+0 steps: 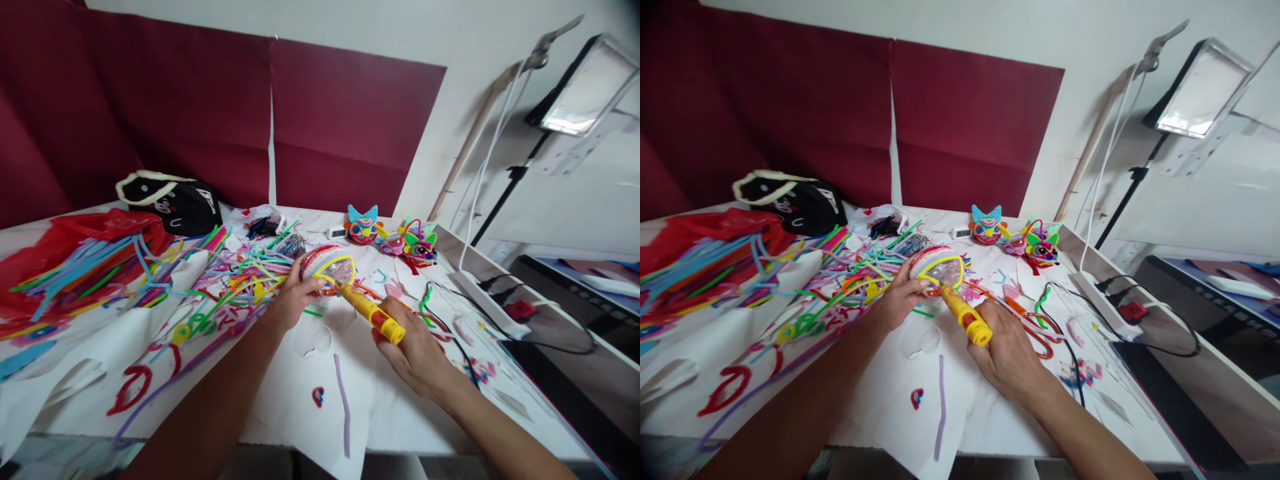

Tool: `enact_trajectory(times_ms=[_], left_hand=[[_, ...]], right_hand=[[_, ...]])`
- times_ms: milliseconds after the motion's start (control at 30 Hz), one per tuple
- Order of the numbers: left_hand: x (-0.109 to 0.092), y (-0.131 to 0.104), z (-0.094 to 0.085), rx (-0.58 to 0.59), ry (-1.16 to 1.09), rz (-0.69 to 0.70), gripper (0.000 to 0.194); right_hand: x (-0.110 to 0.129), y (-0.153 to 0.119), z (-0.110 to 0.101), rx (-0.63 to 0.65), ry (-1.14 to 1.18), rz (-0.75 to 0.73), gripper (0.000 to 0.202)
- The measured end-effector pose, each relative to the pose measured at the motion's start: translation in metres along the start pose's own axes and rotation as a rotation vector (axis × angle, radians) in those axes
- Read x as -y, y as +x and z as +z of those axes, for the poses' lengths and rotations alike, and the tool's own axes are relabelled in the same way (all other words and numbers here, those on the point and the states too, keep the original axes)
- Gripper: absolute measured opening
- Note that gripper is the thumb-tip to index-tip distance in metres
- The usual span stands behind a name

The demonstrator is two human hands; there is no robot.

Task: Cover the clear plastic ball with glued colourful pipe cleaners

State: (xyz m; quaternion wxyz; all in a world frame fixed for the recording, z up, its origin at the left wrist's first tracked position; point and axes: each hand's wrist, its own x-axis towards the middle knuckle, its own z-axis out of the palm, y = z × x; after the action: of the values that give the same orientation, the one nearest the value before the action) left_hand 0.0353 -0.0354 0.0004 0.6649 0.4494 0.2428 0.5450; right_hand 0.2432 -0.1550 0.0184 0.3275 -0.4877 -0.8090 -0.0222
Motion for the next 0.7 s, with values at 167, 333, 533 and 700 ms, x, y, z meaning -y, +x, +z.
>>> enact_trajectory(times_ms=[167,333,533,700], left_hand=[[0.0,0.001,0.0,-0.005,-0.016,-0.006,0.071],[-0.002,-0.001,0.002,-0.003,-0.006,-0.001,0.072],[-0.005,-0.003,0.005,-0.048,0.064,-0.023,0.081],[-0.005,-0.004,0.007,-0.055,0.076,-0.003,0.082]], right_hand=[[0.0,0.0,0.0,0.0,0.006,-0.006,0.011],[0.003,0.004,-0.003,-0.019,0.007,-0.032,0.011],[0.006,0.011,-0.004,-0.021,0.027,-0.045,0.012],[0.007,0.015,-0.003,-0.013,0.029,-0.065,0.012]])
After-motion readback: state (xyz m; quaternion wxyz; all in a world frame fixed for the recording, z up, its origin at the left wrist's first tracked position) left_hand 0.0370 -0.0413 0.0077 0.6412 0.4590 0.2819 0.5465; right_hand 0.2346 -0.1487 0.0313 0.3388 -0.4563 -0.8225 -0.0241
